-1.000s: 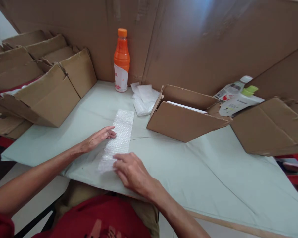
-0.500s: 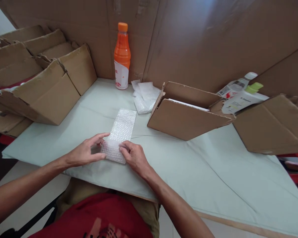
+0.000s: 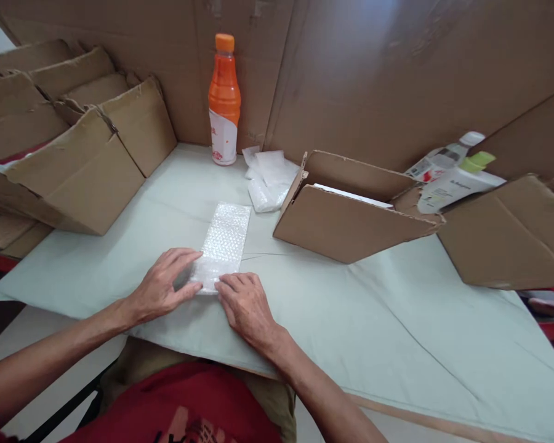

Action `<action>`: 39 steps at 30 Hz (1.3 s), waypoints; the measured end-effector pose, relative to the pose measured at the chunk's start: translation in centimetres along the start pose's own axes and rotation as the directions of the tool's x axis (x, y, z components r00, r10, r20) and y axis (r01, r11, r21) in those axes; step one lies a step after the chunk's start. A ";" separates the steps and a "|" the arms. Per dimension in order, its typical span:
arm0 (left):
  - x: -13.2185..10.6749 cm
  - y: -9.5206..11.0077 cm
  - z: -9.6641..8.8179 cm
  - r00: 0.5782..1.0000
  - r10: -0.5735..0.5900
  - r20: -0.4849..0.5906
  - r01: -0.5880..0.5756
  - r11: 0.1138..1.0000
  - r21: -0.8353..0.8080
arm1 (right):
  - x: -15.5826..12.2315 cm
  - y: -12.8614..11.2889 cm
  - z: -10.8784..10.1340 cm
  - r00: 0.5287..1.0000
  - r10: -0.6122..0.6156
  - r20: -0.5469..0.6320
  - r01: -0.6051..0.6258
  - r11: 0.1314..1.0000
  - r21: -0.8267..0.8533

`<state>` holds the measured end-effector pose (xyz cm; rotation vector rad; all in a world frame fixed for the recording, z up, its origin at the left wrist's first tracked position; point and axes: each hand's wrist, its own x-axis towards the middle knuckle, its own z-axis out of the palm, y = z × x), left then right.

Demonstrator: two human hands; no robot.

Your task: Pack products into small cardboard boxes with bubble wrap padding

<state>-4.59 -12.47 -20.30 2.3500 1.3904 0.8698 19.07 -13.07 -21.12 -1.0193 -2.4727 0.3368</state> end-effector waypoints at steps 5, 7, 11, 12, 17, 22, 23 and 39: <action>-1.9 1.6 -0.5 0.990 0.042 0.133 -0.023 0.990 -0.140 | -0.3 -0.2 -0.9 0.977 0.185 0.108 -0.209 0.934 0.289; -2.1 1.6 0.0 0.986 -0.063 0.156 0.088 0.984 -0.156 | -1.1 -0.6 -1.4 0.971 0.225 0.079 -0.238 0.926 0.294; -1.5 1.0 1.1 0.983 -0.115 0.140 0.123 0.991 -0.049 | -2.6 -1.4 -1.8 0.981 0.118 -0.151 -0.117 0.993 0.017; -1.3 0.9 1.3 0.988 -0.098 0.119 0.100 0.995 -0.011 | -2.8 -1.5 -1.7 0.989 0.071 -0.132 -0.077 0.996 -0.038; -1.4 1.3 0.8 0.996 0.084 0.018 -0.084 0.996 0.000 | -2.2 -1.4 -0.8 1.000 0.004 0.026 -0.002 0.998 -0.064; -2.8 1.9 -0.4 0.984 0.067 0.164 -0.035 0.981 -0.190 | -2.3 -1.3 -1.2 0.978 0.143 0.149 -0.172 0.964 0.201; -2.9 1.9 -0.4 0.983 0.011 0.184 0.028 0.977 -0.211 | -2.4 -1.4 -1.4 0.974 0.165 0.157 -0.195 0.959 0.205; -3.4 2.0 -0.4 0.996 0.000 0.085 0.016 0.982 -0.186 | -2.3 -1.5 -1.2 0.980 0.178 0.091 -0.193 0.963 0.189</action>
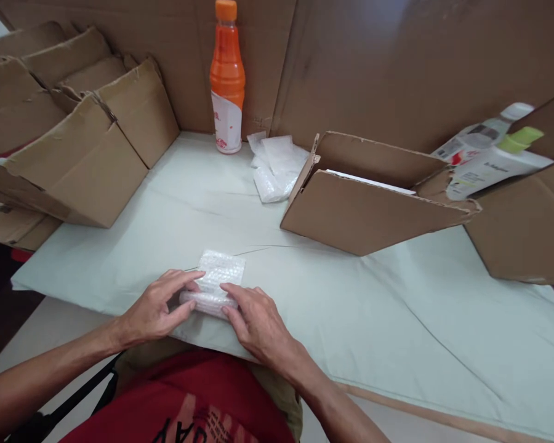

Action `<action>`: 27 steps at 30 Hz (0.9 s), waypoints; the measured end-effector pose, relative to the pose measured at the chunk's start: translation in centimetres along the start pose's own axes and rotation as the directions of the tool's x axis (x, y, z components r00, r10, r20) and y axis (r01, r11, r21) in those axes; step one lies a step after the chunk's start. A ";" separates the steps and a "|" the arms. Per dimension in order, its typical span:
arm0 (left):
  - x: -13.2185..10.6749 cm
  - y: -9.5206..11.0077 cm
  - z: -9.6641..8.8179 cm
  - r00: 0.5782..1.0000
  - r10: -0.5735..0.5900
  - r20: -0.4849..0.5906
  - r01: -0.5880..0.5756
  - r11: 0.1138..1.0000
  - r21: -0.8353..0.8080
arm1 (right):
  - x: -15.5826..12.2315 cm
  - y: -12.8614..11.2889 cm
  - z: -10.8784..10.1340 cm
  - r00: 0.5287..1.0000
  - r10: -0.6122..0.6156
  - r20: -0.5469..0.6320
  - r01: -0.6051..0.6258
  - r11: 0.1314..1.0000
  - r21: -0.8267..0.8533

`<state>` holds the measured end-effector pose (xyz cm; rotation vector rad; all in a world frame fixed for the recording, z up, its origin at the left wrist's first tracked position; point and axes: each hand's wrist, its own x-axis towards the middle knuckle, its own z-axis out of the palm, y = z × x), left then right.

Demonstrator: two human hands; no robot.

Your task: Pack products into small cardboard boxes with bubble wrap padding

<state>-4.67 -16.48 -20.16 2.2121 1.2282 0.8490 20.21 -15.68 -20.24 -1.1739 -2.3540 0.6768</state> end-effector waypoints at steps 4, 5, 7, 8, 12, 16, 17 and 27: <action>1.6 -1.1 0.7 0.993 -0.087 -0.079 0.097 0.987 0.131 | -0.1 -0.4 -0.3 0.983 -0.038 -0.177 0.007 0.985 -0.170; 2.1 -1.4 0.8 0.991 -0.099 -0.086 0.113 0.979 0.171 | -0.1 -0.5 -0.2 0.980 -0.079 -0.182 0.037 0.974 -0.223; 2.8 -1.9 0.8 0.987 -0.137 -0.086 0.152 0.966 0.210 | 0.3 -0.8 0.0 0.984 -0.144 -0.100 0.108 0.947 -0.301; 3.0 -1.9 0.6 0.983 -0.162 -0.090 0.177 0.963 0.204 | 0.6 -0.9 0.1 0.986 -0.161 -0.047 0.137 0.935 -0.327; 2.3 -1.5 -0.8 0.922 -0.380 -0.078 0.378 0.925 -0.042 | 2.1 0.0 0.6 0.992 -0.123 -0.012 0.112 0.939 -0.325; 1.3 -0.7 -1.8 0.806 -0.584 0.097 0.555 0.687 -0.468 | 2.7 0.7 0.5 0.990 -0.008 -0.143 -0.006 0.995 -0.100; 1.3 -0.5 -1.7 0.799 -0.585 0.141 0.554 0.622 -0.553 | 2.6 0.6 0.5 0.988 0.024 -0.150 -0.030 0.999 -0.034; 3.6 2.4 0.8 0.902 -0.403 0.153 0.394 0.628 -0.671 | -0.4 0.6 -1.2 0.979 0.173 -0.108 -0.123 0.924 0.363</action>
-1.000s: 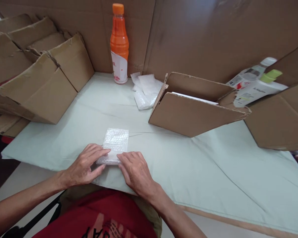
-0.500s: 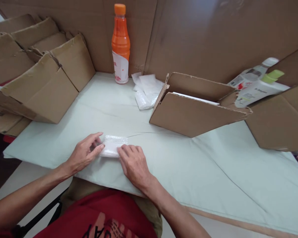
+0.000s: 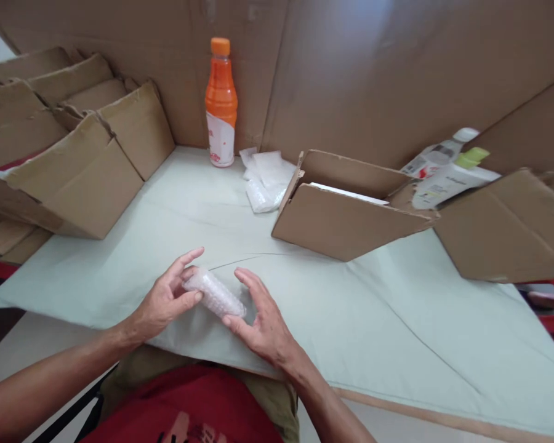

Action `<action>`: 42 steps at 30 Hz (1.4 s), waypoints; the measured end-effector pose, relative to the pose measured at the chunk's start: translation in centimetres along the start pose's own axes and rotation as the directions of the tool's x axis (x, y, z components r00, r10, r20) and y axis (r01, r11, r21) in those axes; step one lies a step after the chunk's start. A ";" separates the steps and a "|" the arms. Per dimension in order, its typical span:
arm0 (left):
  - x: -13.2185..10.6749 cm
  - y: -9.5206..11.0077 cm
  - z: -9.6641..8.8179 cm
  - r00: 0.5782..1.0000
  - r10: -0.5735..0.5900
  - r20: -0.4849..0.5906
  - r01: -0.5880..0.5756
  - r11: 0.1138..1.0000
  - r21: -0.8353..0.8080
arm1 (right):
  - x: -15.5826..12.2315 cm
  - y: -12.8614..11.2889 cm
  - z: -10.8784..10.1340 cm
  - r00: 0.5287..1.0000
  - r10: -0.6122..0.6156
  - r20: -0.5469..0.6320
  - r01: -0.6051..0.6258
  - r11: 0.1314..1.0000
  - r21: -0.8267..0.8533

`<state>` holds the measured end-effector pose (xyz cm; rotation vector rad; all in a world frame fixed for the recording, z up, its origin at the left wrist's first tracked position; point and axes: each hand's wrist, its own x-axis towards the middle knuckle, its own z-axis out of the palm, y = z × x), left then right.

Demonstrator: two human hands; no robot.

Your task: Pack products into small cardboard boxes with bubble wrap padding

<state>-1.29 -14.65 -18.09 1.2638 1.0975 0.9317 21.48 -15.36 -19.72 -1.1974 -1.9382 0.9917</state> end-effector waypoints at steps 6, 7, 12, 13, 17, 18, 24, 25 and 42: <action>1.5 -1.0 1.3 0.996 0.062 0.059 -0.055 0.992 -0.114 | -0.3 -0.2 -1.8 0.983 0.181 -0.026 -0.169 0.953 0.250; 2.3 -1.1 1.4 0.993 0.087 0.075 -0.075 0.986 -0.149 | -0.1 -0.5 -2.7 0.979 0.190 -0.075 -0.167 0.955 0.244; 8.1 -0.3 2.5 0.987 0.158 0.008 -0.155 0.977 -0.148 | 2.0 -4.2 -11.7 0.906 0.038 -0.422 -0.038 0.999 0.010; 9.6 0.0 3.1 0.986 0.169 0.007 -0.167 0.980 -0.107 | 2.7 -5.0 -14.1 0.865 -0.018 -0.502 -0.032 0.995 -0.090; 15.1 0.0 7.0 0.960 0.280 0.006 -0.279 0.956 0.087 | 7.1 -6.9 -21.9 0.771 -0.167 -0.615 -0.138 0.899 -0.416; 16.2 -0.4 8.2 0.951 0.308 -0.001 -0.306 0.943 0.129 | 8.3 -7.0 -23.2 0.792 -0.150 -0.592 -0.173 0.875 -0.453; 18.8 -4.4 12.5 0.902 0.432 -0.008 -0.412 0.866 0.283 | 14.6 -5.6 -24.8 0.890 0.300 -0.343 -0.429 0.804 -0.412; 18.8 -4.8 12.6 0.896 0.443 -0.004 -0.423 0.858 0.290 | 15.4 -5.6 -24.5 0.889 0.355 -0.289 -0.449 0.801 -0.395; 18.8 -5.6 12.9 0.867 0.499 -0.022 -0.464 0.822 0.330 | 21.1 -6.7 -18.2 0.903 0.395 -0.169 -0.276 0.234 -0.932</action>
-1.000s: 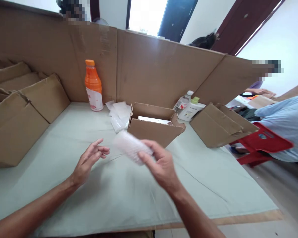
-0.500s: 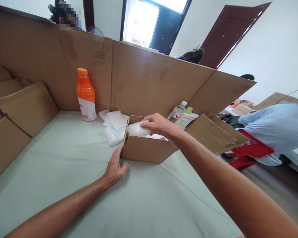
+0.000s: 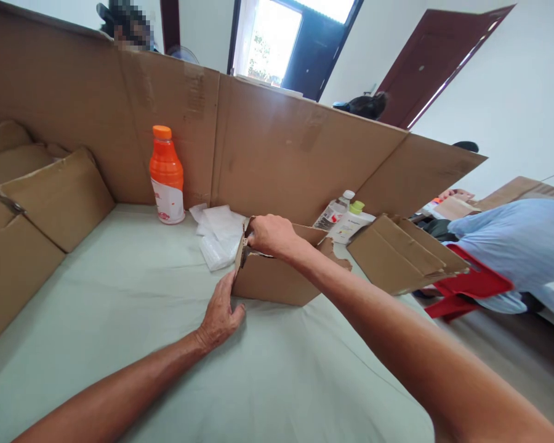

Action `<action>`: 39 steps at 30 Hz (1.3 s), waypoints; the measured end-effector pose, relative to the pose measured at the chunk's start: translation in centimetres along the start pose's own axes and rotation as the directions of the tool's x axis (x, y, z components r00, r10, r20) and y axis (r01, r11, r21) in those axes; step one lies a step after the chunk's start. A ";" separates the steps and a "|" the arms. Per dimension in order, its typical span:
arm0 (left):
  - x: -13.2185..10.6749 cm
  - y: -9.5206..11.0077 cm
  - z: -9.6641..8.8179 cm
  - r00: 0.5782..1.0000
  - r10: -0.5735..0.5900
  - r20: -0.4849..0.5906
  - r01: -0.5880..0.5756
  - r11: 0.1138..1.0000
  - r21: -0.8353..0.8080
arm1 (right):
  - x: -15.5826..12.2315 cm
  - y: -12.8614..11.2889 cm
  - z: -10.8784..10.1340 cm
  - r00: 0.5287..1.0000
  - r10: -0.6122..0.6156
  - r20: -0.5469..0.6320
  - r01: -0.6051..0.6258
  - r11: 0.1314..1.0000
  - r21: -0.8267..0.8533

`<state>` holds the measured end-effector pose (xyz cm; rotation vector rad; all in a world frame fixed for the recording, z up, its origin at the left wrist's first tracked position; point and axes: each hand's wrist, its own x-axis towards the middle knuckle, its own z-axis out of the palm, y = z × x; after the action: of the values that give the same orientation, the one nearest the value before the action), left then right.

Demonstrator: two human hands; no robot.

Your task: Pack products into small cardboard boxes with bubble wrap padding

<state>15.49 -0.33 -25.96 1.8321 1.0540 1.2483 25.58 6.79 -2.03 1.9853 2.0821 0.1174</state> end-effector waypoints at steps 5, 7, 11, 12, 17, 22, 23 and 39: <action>0.0 -0.1 0.0 1.000 -0.006 0.008 0.006 1.000 0.005 | 0.8 -0.1 0.3 0.998 -0.051 0.036 0.048 0.995 0.085; 0.0 -0.1 -0.1 1.000 -0.007 0.011 0.007 1.000 0.001 | 0.9 0.0 0.8 0.996 -0.081 0.036 0.076 0.990 0.122; 0.0 -0.1 -0.2 1.000 0.017 0.014 -0.018 1.000 0.014 | 1.5 0.3 1.8 0.995 -0.102 -0.011 0.103 0.978 0.184; 0.1 -0.2 -0.2 1.000 0.026 0.012 -0.026 1.000 0.014 | 1.7 0.4 1.8 0.995 -0.098 -0.024 0.101 0.975 0.198; 0.2 -0.5 -0.3 0.999 0.050 0.002 -0.050 0.999 0.013 | -0.9 2.6 1.2 0.985 -0.030 -0.172 0.086 0.940 0.329; -0.2 -0.9 -0.1 0.999 0.049 -0.001 -0.049 0.999 0.010 | -10.7 7.4 7.2 0.598 0.332 -0.730 0.253 0.785 0.565; -0.3 -0.8 -0.1 0.999 0.051 -0.002 -0.051 0.999 0.009 | -12.6 8.2 9.6 0.512 0.446 -0.734 0.228 0.753 0.617; -2.2 6.4 -0.2 0.978 -0.105 0.181 0.146 0.963 -0.228 | -16.0 11.7 20.3 0.800 0.560 -0.214 0.087 0.244 0.966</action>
<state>16.36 -5.07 -21.28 1.6269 0.8713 1.0758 42.36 -10.74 -16.65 3.3687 2.3584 -0.9227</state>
